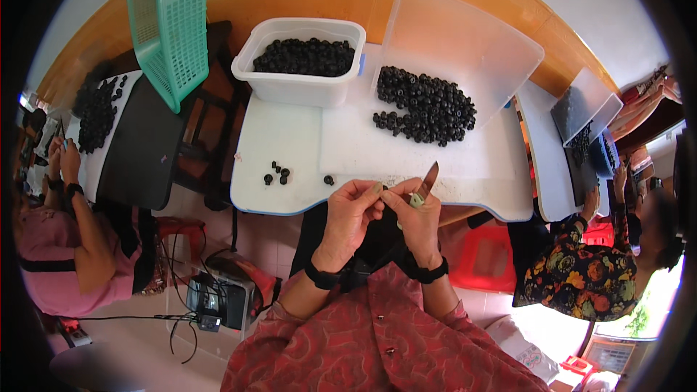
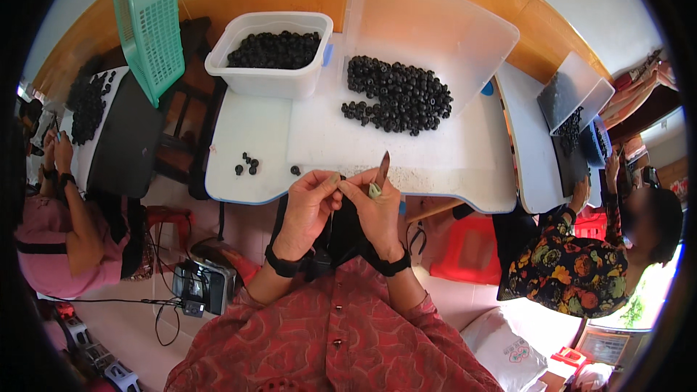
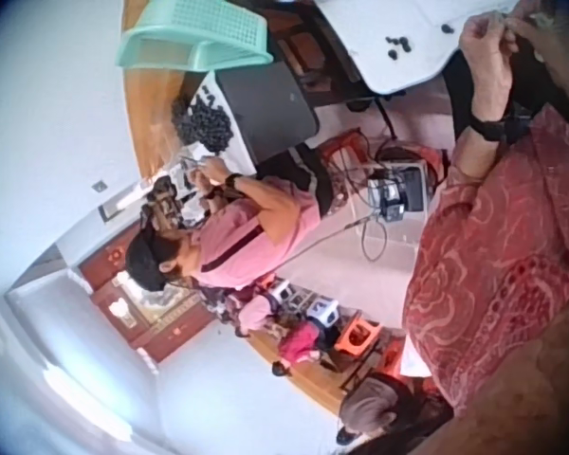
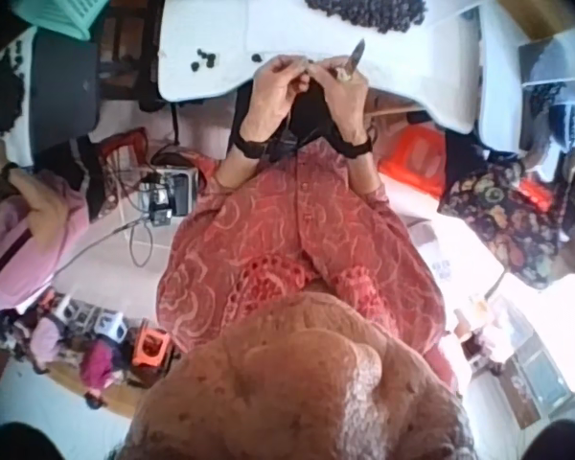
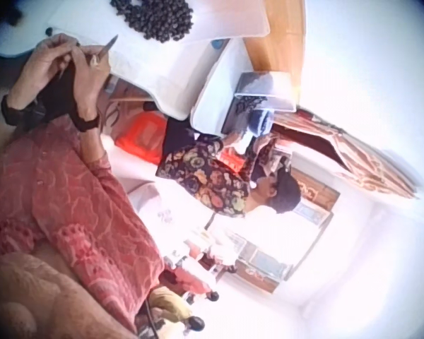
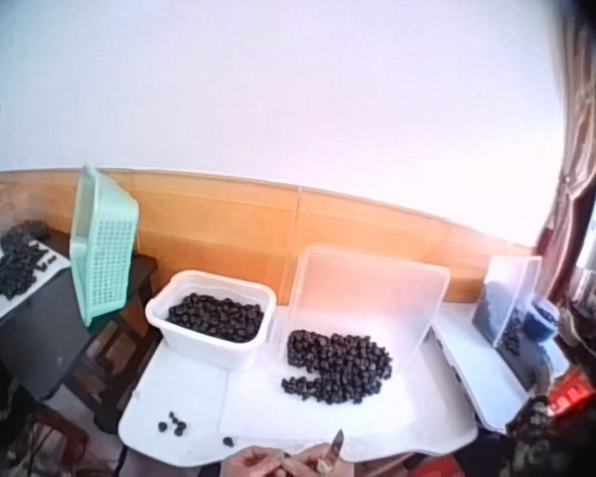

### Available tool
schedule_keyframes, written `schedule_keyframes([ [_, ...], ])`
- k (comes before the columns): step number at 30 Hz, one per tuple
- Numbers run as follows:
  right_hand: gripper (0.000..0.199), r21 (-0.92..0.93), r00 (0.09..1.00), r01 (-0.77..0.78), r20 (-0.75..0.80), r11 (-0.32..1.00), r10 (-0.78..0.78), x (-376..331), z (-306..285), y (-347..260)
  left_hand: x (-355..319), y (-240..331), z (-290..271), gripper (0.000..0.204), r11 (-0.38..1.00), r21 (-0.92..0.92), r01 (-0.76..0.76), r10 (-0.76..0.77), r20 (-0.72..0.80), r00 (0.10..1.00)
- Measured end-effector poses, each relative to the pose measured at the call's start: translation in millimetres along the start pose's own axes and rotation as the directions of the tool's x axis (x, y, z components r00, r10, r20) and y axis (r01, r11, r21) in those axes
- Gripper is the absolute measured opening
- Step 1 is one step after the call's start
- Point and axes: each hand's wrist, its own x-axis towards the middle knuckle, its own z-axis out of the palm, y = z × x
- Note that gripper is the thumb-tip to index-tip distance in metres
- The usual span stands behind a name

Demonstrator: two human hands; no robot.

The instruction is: Manually inspect, slice, or trim small raw black rubber or plastic components on a clean production table using a knife.

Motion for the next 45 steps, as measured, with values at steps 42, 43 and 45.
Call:
schedule_keyframes([
  [42,0.043,-0.788,0.88,0.417,0.226,0.452,-0.419,-27,20,0,-36,19,-7,0.004,0.982,-0.167,-0.085,0.105,0.11,0.988],
  [43,0.043,-0.789,0.88,0.416,0.224,0.452,-0.42,-27,19,-1,-35,19,-10,0.004,0.987,-0.126,-0.095,0.111,0.119,0.987],
  [45,0.039,-0.793,0.875,0.428,0.243,0.434,-0.418,-28,18,-2,-34,20,-14,0.005,0.991,-0.083,-0.105,0.116,0.132,0.984],
])
